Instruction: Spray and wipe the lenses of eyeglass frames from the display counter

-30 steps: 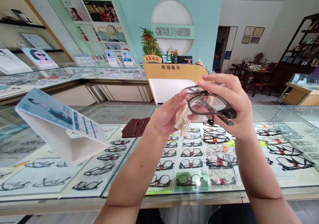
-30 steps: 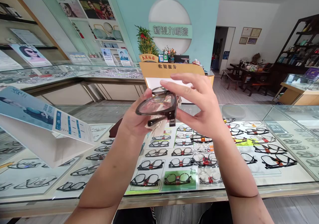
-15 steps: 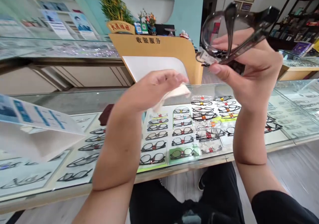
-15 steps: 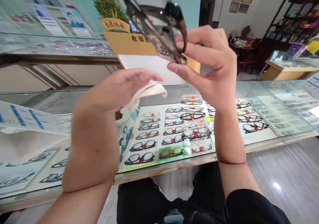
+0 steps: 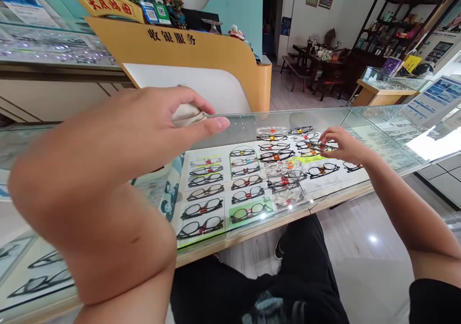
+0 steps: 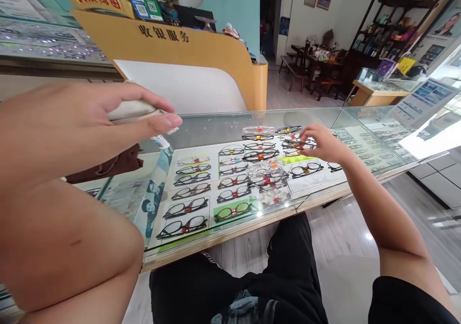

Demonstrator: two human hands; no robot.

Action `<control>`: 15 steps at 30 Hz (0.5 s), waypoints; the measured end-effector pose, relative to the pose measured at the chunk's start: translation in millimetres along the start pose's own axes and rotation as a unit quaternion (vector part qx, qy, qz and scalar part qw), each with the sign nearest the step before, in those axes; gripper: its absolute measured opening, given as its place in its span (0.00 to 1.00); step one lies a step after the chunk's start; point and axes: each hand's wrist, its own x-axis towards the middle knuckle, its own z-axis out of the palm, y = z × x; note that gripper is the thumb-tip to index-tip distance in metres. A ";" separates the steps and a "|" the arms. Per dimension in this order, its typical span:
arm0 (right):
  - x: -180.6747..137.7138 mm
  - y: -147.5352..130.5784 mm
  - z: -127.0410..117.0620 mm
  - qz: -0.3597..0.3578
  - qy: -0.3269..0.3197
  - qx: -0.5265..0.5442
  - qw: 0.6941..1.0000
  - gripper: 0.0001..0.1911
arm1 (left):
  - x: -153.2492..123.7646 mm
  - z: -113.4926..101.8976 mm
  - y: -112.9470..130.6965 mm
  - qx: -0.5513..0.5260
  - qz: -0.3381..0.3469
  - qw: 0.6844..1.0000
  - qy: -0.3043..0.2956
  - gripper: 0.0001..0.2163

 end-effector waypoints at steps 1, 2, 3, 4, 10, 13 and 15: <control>-1.4 7.1 5.9 0.020 -0.026 -0.035 0.999 0.09 | -0.1 0.5 -0.1 0.006 0.008 1.000 -0.003 0.21; -2.3 12.7 11.9 0.040 -0.047 -0.071 0.996 0.09 | -0.2 0.9 -0.1 0.010 0.016 1.000 -0.008 0.21; -2.9 16.6 17.9 0.058 -0.068 -0.102 0.991 0.10 | -0.4 1.3 0.1 0.012 0.021 1.000 -0.012 0.21; -3.1 19.0 23.4 0.073 -0.089 -0.129 0.985 0.11 | -0.6 1.8 0.4 0.013 0.024 0.999 -0.018 0.21; 1.1 17.7 40.4 0.119 -0.189 -0.195 0.955 0.10 | -2.4 3.8 -0.6 0.000 0.042 0.999 -0.029 0.25; 5.8 17.1 40.2 0.125 -0.209 -0.190 0.951 0.12 | -3.1 3.3 -4.7 -0.022 0.061 0.998 -0.022 0.26; 8.8 18.0 39.9 0.124 -0.218 -0.188 0.950 0.12 | -3.8 2.5 -7.1 -0.028 0.055 0.998 -0.029 0.26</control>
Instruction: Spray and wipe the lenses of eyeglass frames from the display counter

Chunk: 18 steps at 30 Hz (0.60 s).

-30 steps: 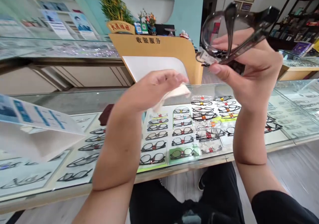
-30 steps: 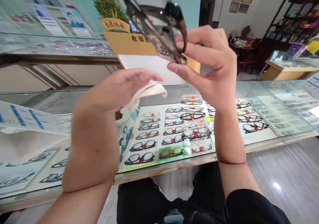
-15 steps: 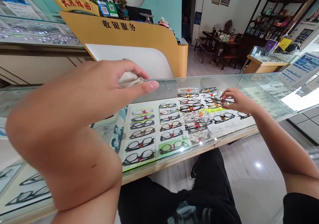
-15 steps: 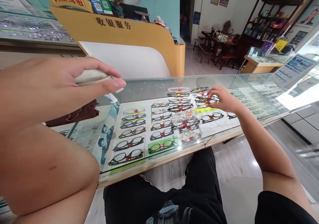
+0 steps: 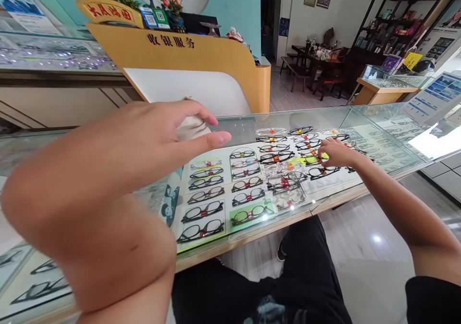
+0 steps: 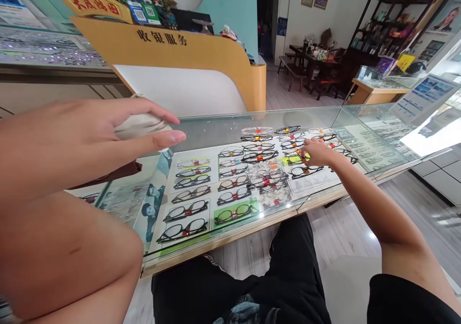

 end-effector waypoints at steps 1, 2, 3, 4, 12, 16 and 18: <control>1.4 0.5 -0.2 -0.002 -0.003 -0.001 1.000 0.11 | -0.6 -0.5 -0.8 -0.001 -0.006 1.000 -0.003 0.27; 2.7 1.1 -0.1 -0.005 -0.004 -0.003 1.000 0.11 | -1.3 -0.9 -1.3 0.000 -0.012 1.000 -0.005 0.27; 4.0 1.8 0.4 -0.008 -0.003 -0.004 1.000 0.12 | -1.9 -1.2 -1.7 0.002 -0.017 1.000 -0.008 0.27; 5.2 2.6 1.2 -0.012 -0.001 -0.006 1.000 0.12 | -2.6 -1.4 -1.8 0.005 -0.021 1.000 -0.008 0.27; 10.9 5.2 7.9 -0.014 0.003 -0.014 1.000 0.11 | -3.2 -1.0 -1.1 0.044 -0.020 0.999 -0.014 0.29; 7.5 6.4 4.6 -0.015 0.002 -0.008 1.000 0.13 | -3.3 -0.1 0.5 0.045 -0.009 0.999 -0.009 0.30; 5.4 9.4 -0.1 -0.016 0.011 0.002 1.000 0.14 | -2.5 0.9 0.1 0.041 -0.006 0.999 -0.009 0.29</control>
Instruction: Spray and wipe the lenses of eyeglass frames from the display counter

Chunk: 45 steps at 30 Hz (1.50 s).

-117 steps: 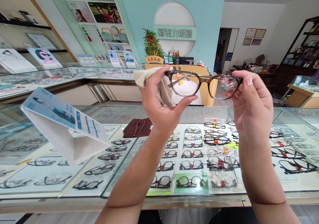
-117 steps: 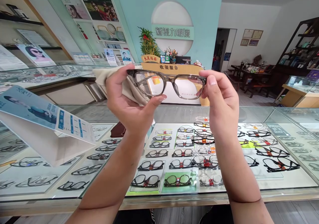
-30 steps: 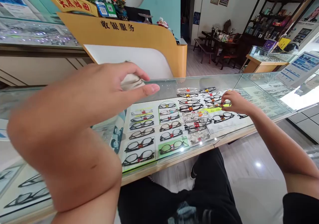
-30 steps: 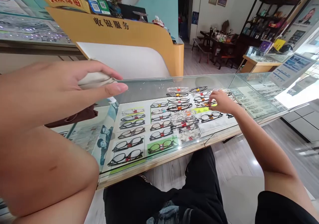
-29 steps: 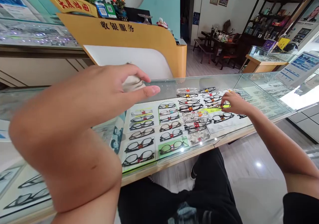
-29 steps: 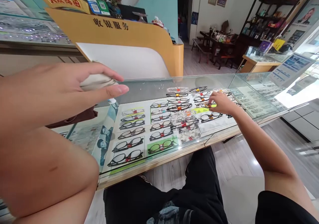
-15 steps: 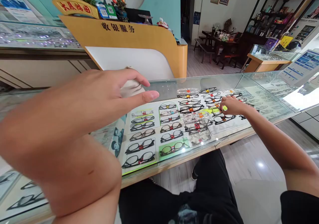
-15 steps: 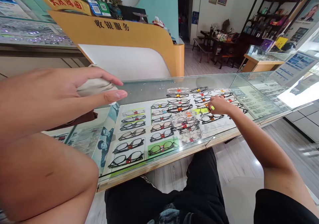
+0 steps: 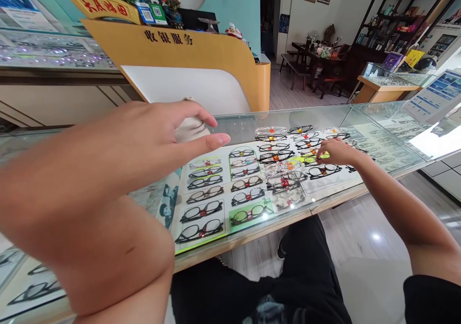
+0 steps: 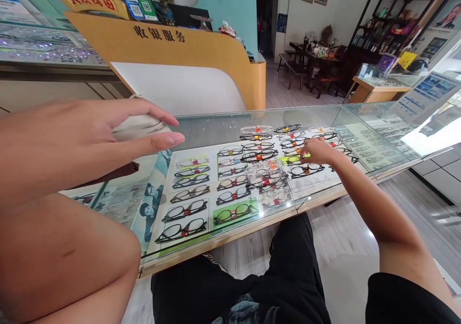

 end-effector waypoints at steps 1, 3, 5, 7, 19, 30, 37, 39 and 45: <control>-0.6 1.7 -2.9 0.003 0.013 0.005 1.000 0.15 | 0.7 0.6 -0.6 0.000 -0.001 1.000 -0.001 0.28; -0.1 4.1 -8.6 0.019 0.050 0.006 0.999 0.16 | 2.8 1.7 -2.9 0.002 -0.006 1.000 -0.006 0.29; 3.5 3.3 -12.8 0.041 0.073 -0.014 0.996 0.17 | 5.0 2.3 -6.3 0.003 -0.012 1.000 -0.014 0.31; 9.7 -1.0 -14.0 0.062 0.061 -0.034 0.996 0.17 | 6.8 2.2 -10.1 0.011 -0.018 0.999 -0.024 0.33; 23.0 -13.2 -16.2 0.124 0.048 -0.009 0.991 0.12 | 13.5 0.3 4.9 0.104 -0.085 0.989 -0.058 0.27; 0.3 -81.2 -76.3 -0.142 0.360 0.344 0.856 0.17 | 17.5 1.6 3.4 -0.010 0.019 0.998 0.051 0.23; 49.8 -161.4 -59.4 -0.239 0.393 0.438 0.773 0.22 | 48.5 92.4 -35.6 -0.301 0.013 0.909 0.289 0.12; 62.4 -172.8 -48.2 -0.252 0.400 0.447 0.759 0.22 | 51.5 120.2 -52.5 -0.330 -0.008 0.901 0.283 0.14; 78.6 -178.2 -17.8 -0.296 0.402 0.436 0.749 0.20 | 49.0 157.5 -66.3 -0.450 -0.047 0.874 0.178 0.20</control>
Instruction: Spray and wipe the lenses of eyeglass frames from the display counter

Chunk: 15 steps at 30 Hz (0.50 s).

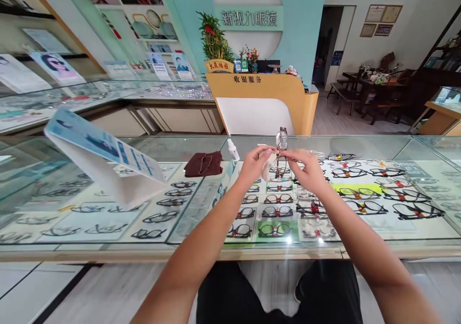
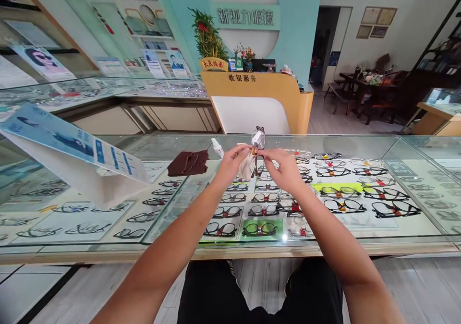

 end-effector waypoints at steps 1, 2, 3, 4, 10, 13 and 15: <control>-1.8 2.4 0.3 -0.003 -0.005 0.001 1.000 0.20 | -1.0 1.3 -0.6 -0.017 -0.010 1.000 -0.017 0.21; -2.9 4.5 0.5 -0.004 -0.009 0.000 1.000 0.20 | -1.8 2.1 -0.9 -0.032 -0.015 0.999 -0.030 0.22; -3.4 6.2 0.8 -0.005 -0.014 -0.002 1.000 0.20 | -2.5 2.6 -1.0 -0.040 -0.016 0.998 -0.040 0.23; -3.5 7.7 1.1 -0.006 -0.017 -0.005 1.000 0.20 | -3.0 2.6 -1.3 -0.043 -0.013 0.998 -0.044 0.23; -3.2 11.0 3.9 0.011 -0.033 0.005 0.999 0.18 | -2.3 1.4 -6.0 -0.030 -0.033 0.998 -0.039 0.17; -3.2 9.7 4.8 0.033 -0.039 0.013 0.999 0.16 | -1.3 1.4 -7.7 -0.012 -0.045 0.999 -0.029 0.15; -2.8 9.1 5.8 0.041 -0.043 0.025 0.998 0.16 | -1.3 1.8 -8.3 0.014 -0.024 0.999 -0.037 0.14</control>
